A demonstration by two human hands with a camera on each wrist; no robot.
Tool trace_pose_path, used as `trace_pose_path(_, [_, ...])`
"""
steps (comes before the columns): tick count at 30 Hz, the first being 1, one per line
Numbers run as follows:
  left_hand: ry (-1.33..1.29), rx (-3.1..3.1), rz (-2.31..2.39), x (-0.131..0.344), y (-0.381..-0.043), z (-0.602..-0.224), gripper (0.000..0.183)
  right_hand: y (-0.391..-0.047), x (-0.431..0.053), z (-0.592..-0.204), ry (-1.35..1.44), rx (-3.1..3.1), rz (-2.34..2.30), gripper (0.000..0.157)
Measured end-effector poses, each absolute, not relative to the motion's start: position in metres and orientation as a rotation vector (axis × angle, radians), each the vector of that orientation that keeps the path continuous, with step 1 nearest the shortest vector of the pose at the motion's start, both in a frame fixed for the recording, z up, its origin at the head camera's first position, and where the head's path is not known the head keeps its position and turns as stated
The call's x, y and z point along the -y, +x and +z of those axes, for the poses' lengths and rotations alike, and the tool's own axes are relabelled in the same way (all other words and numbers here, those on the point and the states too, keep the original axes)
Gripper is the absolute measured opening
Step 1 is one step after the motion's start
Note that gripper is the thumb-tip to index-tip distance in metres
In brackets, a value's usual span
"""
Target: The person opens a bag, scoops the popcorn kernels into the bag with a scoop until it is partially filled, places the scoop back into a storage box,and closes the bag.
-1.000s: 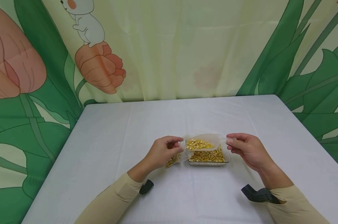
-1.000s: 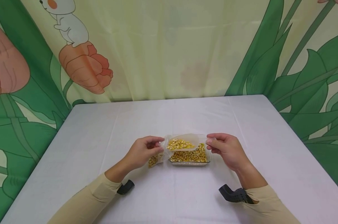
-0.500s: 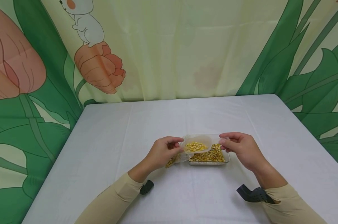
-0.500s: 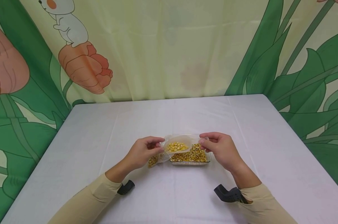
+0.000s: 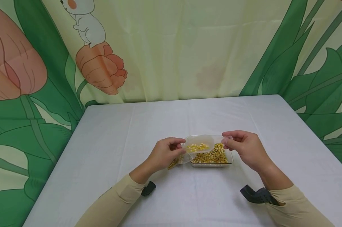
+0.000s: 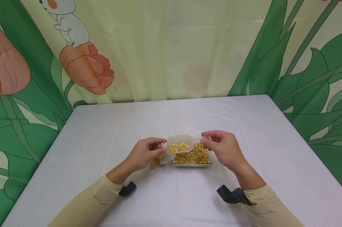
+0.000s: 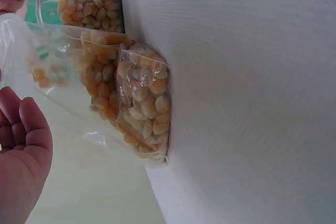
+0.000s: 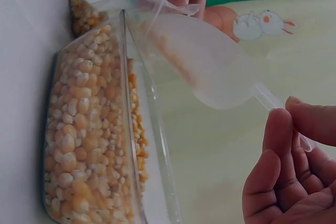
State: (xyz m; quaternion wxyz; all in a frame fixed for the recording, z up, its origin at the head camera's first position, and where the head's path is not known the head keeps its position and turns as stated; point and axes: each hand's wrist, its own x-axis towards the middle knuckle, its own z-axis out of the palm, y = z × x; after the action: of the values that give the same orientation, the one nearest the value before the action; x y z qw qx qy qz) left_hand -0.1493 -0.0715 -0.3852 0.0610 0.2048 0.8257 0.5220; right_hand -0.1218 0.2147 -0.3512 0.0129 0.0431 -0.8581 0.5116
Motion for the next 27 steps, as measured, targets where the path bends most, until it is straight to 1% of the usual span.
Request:
trace_pose_path(8, [0.607,-2.484,1.591,0.071,-0.150,-0.385,0.027,-0.120,-0.211,-0.342,0.184,2.662,1.530,0.030])
trace_pose_path(21, [0.613,-2.497,1.577,0.071,-0.151,-0.387,0.027,-0.119,-0.214,-0.340,0.148,2.673,1.494,0.032])
trace_pose_path(27, [0.617,-2.483,1.586,0.071,-0.151,-0.386,0.027,-0.116,-0.215,-0.340,0.127,2.692,1.453,0.030])
